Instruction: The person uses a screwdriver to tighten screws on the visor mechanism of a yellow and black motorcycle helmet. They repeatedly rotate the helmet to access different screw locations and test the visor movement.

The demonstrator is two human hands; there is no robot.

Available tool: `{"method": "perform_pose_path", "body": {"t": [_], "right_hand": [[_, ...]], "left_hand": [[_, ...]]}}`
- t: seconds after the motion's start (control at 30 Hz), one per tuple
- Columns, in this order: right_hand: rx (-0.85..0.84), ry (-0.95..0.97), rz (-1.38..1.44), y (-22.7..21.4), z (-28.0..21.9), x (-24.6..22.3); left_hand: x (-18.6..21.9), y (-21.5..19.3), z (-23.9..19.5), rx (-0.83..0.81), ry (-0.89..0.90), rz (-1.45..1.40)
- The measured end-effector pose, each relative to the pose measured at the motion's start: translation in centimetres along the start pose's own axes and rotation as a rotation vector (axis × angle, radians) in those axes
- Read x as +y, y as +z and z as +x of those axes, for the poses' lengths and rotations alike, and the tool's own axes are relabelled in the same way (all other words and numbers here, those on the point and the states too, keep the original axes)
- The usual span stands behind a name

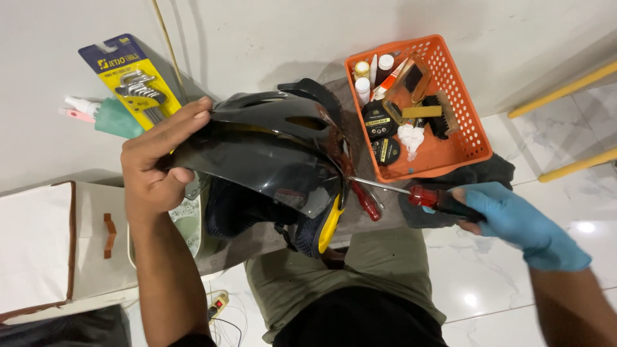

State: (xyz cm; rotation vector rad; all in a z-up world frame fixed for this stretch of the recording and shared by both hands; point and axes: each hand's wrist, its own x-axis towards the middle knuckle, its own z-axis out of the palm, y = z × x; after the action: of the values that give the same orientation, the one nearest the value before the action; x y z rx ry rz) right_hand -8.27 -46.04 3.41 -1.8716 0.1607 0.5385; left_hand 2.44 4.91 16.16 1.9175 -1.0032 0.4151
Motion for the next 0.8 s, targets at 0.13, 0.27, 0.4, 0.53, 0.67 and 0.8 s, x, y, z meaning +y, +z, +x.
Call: {"method": "perform_pose_path", "body": {"t": [0.13, 0.27, 0.4, 0.53, 0.67, 0.8], "right_hand": [[-0.107, 0.128, 0.05, -0.7, -0.5, -1.8], [-0.183, 0.329, 0.311, -1.2, -0.3, -0.4], [-0.164, 0.335, 0.352, -1.0, -1.2, -1.2], [-0.229, 0.418, 0.47, -1.9, -0.9, -0.5], [-0.118, 0.623, 0.435, -0.3, -1.7, -4.4], [-0.08, 0.66, 0.347, 0.0, -1.6, -5.4]], "left_hand": [[0.4, 0.4, 0.2, -0.016, 0.023, -0.003], [0.9, 0.7, 0.3, -0.052, 0.078, -0.01], [1.3, 1.0, 0.4, -0.068, 0.078, -0.004], [1.6, 1.1, 0.7, -0.08, 0.086, 0.019], [1.6, 1.2, 0.9, -0.074, 0.099, 0.033], [1.9, 1.4, 1.0, -0.077, 0.094, 0.029]]}}
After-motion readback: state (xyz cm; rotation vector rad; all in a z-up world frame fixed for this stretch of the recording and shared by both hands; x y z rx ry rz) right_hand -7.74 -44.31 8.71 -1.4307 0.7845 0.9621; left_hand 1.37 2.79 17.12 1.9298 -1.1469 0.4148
